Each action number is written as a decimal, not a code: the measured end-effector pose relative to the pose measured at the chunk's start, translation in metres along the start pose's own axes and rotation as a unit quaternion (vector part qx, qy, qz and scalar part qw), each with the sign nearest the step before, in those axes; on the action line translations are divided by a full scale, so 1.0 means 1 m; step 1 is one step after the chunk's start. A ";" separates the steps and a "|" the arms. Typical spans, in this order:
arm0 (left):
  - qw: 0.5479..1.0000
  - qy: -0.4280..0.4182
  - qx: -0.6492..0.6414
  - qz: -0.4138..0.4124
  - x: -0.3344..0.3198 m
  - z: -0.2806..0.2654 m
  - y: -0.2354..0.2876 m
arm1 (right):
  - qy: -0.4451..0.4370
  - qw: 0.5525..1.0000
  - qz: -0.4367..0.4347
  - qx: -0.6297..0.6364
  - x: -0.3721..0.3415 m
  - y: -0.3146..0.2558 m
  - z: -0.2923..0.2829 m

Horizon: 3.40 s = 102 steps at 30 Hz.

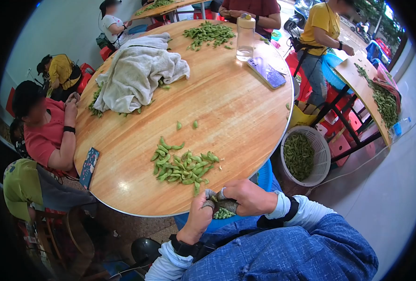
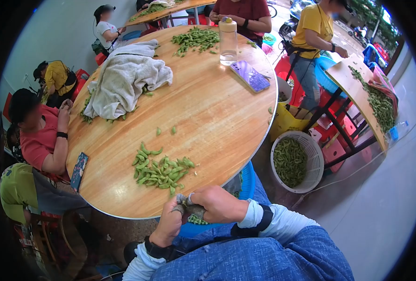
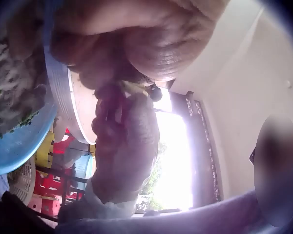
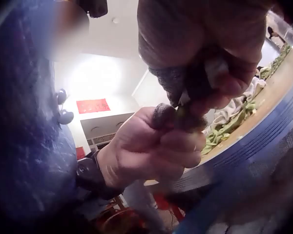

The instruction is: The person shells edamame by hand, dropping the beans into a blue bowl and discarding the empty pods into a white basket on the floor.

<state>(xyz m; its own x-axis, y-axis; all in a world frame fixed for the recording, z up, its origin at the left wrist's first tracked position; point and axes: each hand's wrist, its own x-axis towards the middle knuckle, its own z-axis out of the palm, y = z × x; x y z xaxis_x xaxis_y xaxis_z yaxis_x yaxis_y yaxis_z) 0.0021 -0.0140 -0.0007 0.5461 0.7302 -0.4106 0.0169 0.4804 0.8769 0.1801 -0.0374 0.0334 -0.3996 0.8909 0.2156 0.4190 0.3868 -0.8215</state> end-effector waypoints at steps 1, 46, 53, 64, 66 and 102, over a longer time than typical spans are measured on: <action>1.000 -0.008 -0.004 -0.010 0.000 0.001 -0.001 | 0.008 1.000 0.008 0.008 -0.003 0.000 -0.002; 0.997 -0.048 -0.064 -0.019 0.010 -0.019 0.059 | 0.008 0.889 0.191 0.417 0.018 0.007 -0.008; 1.000 -0.007 -0.002 0.016 0.011 -0.016 0.050 | 0.038 0.894 0.178 0.408 0.020 0.013 0.002; 0.725 0.103 0.565 0.380 0.007 0.000 0.041 | 0.073 0.892 0.176 0.409 0.012 0.021 0.008; 0.820 0.090 0.438 0.357 0.013 -0.004 0.031 | 0.084 0.894 0.154 0.413 0.008 0.024 0.011; 0.869 0.085 0.402 0.276 -0.016 0.006 0.025 | 0.051 0.925 0.140 0.348 -0.005 0.019 0.017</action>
<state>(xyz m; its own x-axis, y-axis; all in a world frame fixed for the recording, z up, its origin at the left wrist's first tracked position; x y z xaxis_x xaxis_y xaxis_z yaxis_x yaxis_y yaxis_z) -0.0016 -0.0162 0.0295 0.5273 0.8349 0.1577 0.4086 -0.4119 0.8145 0.1762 -0.0386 0.0077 -0.2600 0.9649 -0.0379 -0.1468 -0.0783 -0.9861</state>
